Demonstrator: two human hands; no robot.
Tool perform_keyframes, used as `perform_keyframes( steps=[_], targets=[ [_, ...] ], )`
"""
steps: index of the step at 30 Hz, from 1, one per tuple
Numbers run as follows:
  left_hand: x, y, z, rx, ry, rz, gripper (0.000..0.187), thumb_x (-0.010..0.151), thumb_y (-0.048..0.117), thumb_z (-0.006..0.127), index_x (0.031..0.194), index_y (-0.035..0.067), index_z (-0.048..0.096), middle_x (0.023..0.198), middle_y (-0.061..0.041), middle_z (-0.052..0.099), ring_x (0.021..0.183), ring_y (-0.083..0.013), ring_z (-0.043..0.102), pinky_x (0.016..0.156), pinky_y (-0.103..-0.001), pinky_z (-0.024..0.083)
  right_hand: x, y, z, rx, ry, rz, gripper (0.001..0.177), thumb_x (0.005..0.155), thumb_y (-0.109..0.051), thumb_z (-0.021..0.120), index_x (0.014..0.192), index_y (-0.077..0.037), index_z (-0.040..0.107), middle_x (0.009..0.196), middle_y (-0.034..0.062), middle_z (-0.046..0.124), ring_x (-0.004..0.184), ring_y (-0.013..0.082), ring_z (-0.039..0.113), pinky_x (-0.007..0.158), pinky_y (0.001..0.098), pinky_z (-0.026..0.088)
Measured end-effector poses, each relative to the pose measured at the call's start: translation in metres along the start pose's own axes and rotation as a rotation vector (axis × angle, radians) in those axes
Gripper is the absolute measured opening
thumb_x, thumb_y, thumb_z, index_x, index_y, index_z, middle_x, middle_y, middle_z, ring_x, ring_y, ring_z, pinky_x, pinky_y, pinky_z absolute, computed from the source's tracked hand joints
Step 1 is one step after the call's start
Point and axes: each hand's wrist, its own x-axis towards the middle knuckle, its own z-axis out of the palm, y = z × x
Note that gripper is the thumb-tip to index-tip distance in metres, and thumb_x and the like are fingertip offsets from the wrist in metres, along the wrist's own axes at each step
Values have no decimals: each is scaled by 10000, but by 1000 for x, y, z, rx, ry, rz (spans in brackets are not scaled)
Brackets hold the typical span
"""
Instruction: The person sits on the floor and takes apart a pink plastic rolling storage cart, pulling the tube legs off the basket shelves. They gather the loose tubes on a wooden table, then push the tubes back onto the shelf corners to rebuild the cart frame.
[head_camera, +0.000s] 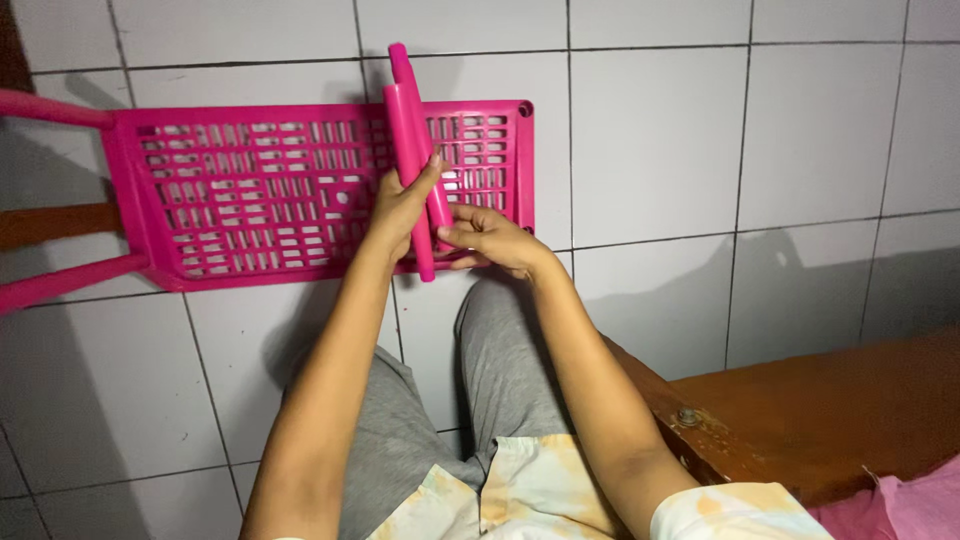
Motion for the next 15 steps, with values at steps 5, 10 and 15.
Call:
perform_keyframes(
  steps=[5, 10, 15],
  targets=[
    [11, 0, 15, 84, 5, -12, 464, 982, 443, 683, 1250, 65, 702, 914, 15, 676, 725, -54, 598, 571, -249, 500, -2, -5, -27, -115, 15, -35, 373, 990, -238, 726, 1247, 12, 624, 973, 68, 737, 844, 170, 742, 735, 289, 614],
    [27, 1, 16, 164, 163, 34, 451, 944, 430, 712, 1272, 121, 718, 752, 30, 604, 478, -38, 501, 423, -220, 421, -13, -11, -53, -81, 104, -108, 386, 921, -164, 725, 1271, -55, 604, 887, 21, 738, 726, 83, 708, 669, 239, 602],
    [44, 4, 1, -124, 183, 133, 348, 960, 349, 753, 1184, 95, 677, 825, 22, 664, 493, -60, 500, 446, -245, 432, -34, -11, -76, -95, 99, -71, 543, 881, -73, 712, 1414, -41, 616, 676, -11, 624, 496, 57, 519, 510, 212, 466]
  ],
)
